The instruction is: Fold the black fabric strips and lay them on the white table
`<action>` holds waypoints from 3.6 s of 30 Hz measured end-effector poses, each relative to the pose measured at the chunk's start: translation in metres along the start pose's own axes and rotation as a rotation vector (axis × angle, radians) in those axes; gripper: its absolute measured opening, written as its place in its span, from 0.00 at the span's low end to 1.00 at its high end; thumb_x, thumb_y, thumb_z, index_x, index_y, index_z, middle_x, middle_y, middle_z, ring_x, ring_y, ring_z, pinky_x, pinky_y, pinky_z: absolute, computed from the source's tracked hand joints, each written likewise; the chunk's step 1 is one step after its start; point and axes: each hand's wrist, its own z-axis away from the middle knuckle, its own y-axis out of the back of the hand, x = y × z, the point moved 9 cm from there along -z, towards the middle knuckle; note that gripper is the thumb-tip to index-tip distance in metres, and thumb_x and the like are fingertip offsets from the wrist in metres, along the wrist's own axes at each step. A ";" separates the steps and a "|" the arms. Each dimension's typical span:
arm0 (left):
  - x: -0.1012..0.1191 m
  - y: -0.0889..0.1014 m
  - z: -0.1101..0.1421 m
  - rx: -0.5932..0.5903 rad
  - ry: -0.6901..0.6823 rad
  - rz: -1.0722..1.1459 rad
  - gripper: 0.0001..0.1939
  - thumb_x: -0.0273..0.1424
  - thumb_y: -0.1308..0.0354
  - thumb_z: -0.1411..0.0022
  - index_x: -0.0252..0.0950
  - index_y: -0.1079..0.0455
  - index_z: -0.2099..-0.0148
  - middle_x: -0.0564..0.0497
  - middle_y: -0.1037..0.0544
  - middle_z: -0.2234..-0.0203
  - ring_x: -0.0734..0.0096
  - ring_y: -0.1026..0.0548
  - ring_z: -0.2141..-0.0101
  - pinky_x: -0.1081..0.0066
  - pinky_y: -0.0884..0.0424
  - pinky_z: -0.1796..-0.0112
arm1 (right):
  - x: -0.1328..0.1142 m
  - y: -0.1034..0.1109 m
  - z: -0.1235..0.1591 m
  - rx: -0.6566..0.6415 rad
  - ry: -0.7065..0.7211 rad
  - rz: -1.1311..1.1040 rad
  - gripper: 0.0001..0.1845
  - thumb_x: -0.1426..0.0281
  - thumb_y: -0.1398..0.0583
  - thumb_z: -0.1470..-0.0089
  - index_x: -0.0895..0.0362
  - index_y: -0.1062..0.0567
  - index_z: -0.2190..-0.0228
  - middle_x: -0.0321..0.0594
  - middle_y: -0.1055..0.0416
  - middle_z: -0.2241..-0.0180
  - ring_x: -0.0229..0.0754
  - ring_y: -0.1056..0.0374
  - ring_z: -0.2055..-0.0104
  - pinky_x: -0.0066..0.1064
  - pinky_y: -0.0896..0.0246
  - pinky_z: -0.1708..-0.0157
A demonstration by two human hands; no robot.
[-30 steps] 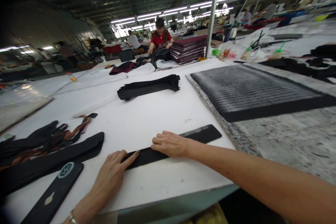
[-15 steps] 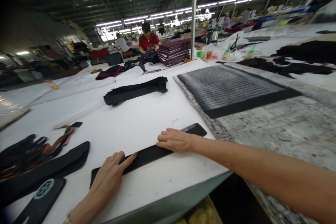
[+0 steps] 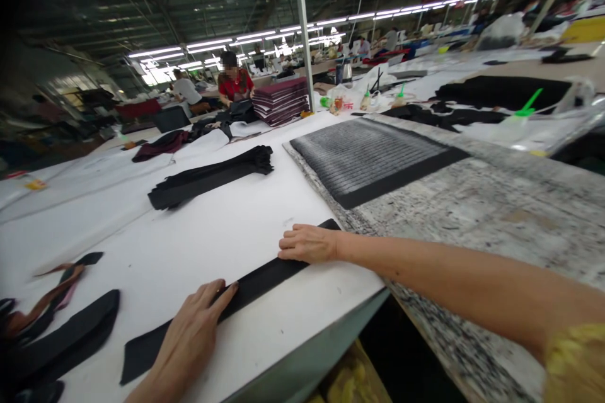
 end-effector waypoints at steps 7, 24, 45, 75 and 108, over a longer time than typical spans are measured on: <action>0.021 0.005 -0.016 -0.027 -0.024 -0.025 0.35 0.12 0.61 0.43 0.42 0.45 0.37 0.48 0.27 0.60 0.65 0.31 0.62 0.64 0.34 0.60 | 0.011 0.000 0.026 -0.014 -0.027 0.047 0.13 0.73 0.54 0.36 0.59 0.30 0.58 0.41 0.32 0.65 0.39 0.40 0.63 0.32 0.48 0.66; 0.053 0.005 -0.055 0.005 -0.059 0.008 0.32 0.13 0.60 0.44 0.41 0.39 0.40 0.47 0.30 0.56 0.65 0.33 0.59 0.66 0.37 0.61 | 0.030 0.006 0.068 -0.083 -0.123 0.095 0.11 0.74 0.51 0.37 0.60 0.30 0.59 0.41 0.33 0.65 0.40 0.39 0.62 0.32 0.46 0.65; 0.086 0.005 -0.069 0.132 -0.121 0.000 0.29 0.13 0.59 0.44 0.32 0.40 0.41 0.44 0.28 0.53 0.64 0.32 0.56 0.64 0.35 0.58 | 0.044 0.010 0.112 -0.102 -0.383 -0.007 0.17 0.78 0.49 0.41 0.58 0.29 0.52 0.44 0.31 0.59 0.41 0.38 0.57 0.38 0.49 0.56; -0.086 0.008 0.046 -0.204 0.448 0.227 0.21 0.21 0.52 0.45 0.39 0.31 0.51 0.46 0.26 0.60 0.58 0.29 0.57 0.58 0.37 0.56 | 0.028 0.003 0.017 -0.196 -0.629 -0.208 0.11 0.72 0.41 0.48 0.55 0.31 0.61 0.41 0.34 0.60 0.45 0.38 0.58 0.38 0.45 0.58; 0.095 0.018 -0.158 0.236 -0.218 0.791 0.18 0.35 0.54 0.35 0.39 0.30 0.47 0.46 0.29 0.47 0.62 0.34 0.45 0.55 0.38 0.43 | 0.136 0.080 0.244 0.444 -1.204 -0.025 0.12 0.66 0.48 0.40 0.58 0.26 0.66 0.42 0.31 0.63 0.39 0.33 0.63 0.30 0.36 0.63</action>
